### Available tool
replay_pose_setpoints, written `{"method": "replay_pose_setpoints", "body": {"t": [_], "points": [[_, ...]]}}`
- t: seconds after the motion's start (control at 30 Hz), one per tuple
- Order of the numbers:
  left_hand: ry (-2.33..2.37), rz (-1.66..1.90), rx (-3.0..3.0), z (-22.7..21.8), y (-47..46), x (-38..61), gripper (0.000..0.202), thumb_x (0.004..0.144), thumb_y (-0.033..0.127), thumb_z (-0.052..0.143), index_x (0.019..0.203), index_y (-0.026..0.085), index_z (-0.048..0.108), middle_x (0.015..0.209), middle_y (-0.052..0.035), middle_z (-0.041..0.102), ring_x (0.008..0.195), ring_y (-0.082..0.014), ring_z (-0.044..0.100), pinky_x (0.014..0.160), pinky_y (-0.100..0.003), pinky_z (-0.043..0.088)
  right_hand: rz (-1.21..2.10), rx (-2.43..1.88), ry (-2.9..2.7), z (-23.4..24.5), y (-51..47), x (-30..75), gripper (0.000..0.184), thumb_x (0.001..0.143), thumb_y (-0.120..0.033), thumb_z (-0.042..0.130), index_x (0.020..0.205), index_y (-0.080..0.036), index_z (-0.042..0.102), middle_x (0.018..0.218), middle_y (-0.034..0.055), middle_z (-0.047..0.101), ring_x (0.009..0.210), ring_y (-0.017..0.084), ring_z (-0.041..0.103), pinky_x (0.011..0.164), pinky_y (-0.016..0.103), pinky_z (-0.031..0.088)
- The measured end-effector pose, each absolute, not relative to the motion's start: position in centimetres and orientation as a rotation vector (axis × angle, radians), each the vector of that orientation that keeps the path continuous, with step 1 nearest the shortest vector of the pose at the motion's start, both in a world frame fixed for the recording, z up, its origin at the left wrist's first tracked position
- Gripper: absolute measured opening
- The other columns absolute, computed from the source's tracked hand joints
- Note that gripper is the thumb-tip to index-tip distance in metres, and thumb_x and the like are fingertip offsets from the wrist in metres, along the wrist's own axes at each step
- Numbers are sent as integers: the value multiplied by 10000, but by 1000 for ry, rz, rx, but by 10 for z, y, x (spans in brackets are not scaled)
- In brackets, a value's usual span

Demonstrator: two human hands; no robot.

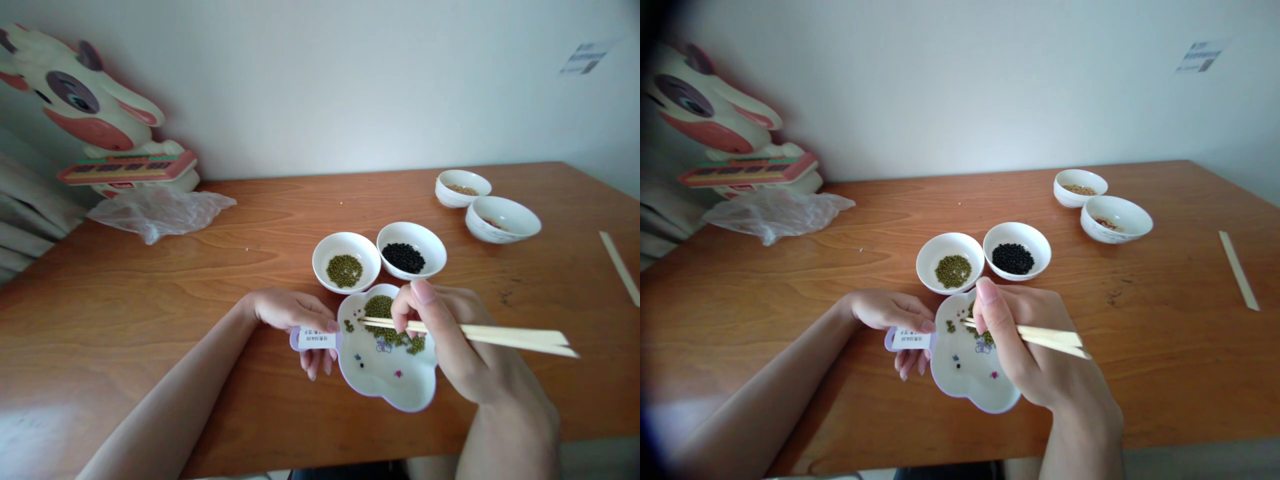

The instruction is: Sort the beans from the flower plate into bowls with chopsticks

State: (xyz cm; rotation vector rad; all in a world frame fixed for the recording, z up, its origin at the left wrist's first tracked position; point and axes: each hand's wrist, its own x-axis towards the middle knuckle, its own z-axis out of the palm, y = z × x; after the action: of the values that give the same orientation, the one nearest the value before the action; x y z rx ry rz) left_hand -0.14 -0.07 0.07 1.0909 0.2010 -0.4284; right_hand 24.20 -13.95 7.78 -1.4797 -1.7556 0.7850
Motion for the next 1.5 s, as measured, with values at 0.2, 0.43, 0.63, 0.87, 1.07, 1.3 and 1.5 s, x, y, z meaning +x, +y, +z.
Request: {"method": "replay_pose_setpoints", "body": {"t": [0.2,0.43,0.63,0.87,1.07,1.3,1.5], "points": [[214,-419,1112,2,-1,-2,450,1015,507,506,1057,120,732,1012,-133,764,781,-201,762,706,-289,616,802,-1461,-1766,78,-139,241,537,1077,-491,294,693,-203,534,613,-17,552,583,126,527,580,307,345],[209,-417,1130,4,-1,0,462,1026,502,485,1061,115,734,995,-128,768,779,-194,764,692,-268,616,795,-1438,-1806,78,-137,239,535,1084,-477,278,693,-200,517,617,-14,553,587,126,526,601,317,337],[203,-413,1131,3,-2,1,461,1023,508,485,1057,119,730,995,-127,766,776,-200,765,700,-279,619,783,-1421,-1823,80,-137,237,532,1086,-467,277,692,-199,513,617,-14,548,589,126,522,604,317,339],[188,-420,1101,4,-1,0,447,1017,512,495,1063,128,719,999,-124,765,767,-203,763,700,-291,615,795,-1423,-1805,78,-137,238,520,1081,-471,288,699,-206,522,613,-10,558,583,136,536,594,311,356],[191,-425,1095,3,-2,0,449,1019,514,491,1058,123,710,1000,-127,762,772,-201,763,725,-297,621,766,-1433,-1792,77,-137,238,527,1082,-461,294,697,-207,549,611,-4,580,589,142,553,609,317,375],[176,-409,1121,2,3,-4,454,1020,510,492,1051,114,712,956,-127,767,757,-201,763,679,-281,617,685,-1417,-1768,79,-141,239,544,1082,-468,265,703,-216,562,626,3,580,589,151,541,584,324,378],[176,-410,1121,4,1,-2,457,1023,503,490,1055,113,726,947,-124,768,751,-194,759,678,-275,613,738,-1445,-1784,80,-139,237,547,1077,-497,267,705,-211,549,621,-5,578,587,142,541,579,320,361]]}}
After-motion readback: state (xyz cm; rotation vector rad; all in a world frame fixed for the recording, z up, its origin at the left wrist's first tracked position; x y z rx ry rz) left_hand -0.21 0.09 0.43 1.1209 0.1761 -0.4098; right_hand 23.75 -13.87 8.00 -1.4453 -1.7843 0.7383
